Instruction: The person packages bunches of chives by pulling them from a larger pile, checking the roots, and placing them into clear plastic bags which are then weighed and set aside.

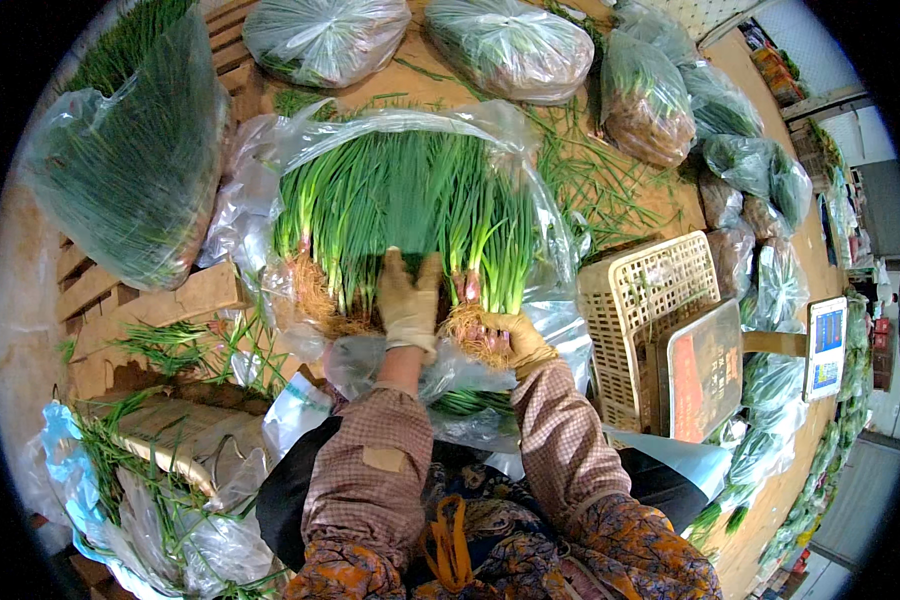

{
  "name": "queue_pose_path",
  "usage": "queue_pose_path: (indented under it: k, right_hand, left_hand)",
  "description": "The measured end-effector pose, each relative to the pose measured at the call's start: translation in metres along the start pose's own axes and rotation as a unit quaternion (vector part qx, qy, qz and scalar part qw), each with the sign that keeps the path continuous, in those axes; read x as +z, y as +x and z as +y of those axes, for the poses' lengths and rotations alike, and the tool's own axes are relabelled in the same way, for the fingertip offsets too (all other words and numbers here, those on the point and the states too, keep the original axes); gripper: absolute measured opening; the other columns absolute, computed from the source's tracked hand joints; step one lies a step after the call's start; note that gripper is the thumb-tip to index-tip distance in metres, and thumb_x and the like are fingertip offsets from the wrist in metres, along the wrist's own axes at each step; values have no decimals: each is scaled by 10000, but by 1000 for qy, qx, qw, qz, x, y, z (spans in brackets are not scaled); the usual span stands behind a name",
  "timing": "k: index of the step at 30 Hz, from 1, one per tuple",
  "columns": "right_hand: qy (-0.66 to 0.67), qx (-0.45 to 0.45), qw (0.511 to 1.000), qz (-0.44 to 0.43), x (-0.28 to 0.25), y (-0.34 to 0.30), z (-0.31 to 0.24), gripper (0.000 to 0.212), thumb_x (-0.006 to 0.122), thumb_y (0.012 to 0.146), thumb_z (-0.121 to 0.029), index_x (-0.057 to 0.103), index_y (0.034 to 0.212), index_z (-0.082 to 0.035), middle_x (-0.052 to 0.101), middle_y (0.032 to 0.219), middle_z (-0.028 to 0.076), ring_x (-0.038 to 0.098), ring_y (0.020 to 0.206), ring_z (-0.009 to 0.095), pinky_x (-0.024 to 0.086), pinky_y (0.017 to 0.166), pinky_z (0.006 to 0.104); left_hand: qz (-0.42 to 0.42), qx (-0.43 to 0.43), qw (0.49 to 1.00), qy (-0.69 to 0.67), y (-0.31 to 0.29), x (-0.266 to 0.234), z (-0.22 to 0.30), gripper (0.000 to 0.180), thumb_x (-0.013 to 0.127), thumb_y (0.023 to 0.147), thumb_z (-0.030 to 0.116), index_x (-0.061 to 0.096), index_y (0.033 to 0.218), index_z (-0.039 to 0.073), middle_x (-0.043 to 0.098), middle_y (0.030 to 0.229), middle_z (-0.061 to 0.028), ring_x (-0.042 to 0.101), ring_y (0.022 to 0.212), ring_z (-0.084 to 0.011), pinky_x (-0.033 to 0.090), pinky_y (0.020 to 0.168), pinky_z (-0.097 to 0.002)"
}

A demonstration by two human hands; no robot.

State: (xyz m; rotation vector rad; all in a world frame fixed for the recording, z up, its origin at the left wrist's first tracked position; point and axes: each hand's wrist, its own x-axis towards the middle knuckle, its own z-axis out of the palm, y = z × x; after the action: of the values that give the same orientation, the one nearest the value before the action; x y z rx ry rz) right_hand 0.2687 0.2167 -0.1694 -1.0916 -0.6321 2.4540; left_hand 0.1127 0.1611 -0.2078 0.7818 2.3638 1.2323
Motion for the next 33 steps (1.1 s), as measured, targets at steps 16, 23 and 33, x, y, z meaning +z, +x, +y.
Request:
queue_pose_path:
  k: [16,23,33]
  right_hand:
    - [54,96,991,77,-13,-6,15,342,684,744,-298,552,934,-47,591,778,72,575,600,180,510,531,299]
    - [-178,46,981,55,-8,-23,-14,390,689,708,-220,533,1013,-34,584,746,68,550,609,135,401,407,238]
    - [-447,-112,878,133,18,-38,4,628,677,685,-351,435,1120,32,607,856,218,600,836,355,466,738,391]
  left_hand:
    - [-311,-114,943,6,-59,-1,58,318,472,845,271,461,965,-23,596,894,-192,589,815,-330,449,656,-414]
    - [-270,182,945,-42,-63,14,12,390,510,836,292,488,1049,-34,492,1092,-246,519,968,-334,422,819,-393]
    - [-48,199,966,156,-57,-33,122,256,664,698,288,533,729,70,544,760,-120,530,728,-301,434,637,-401]
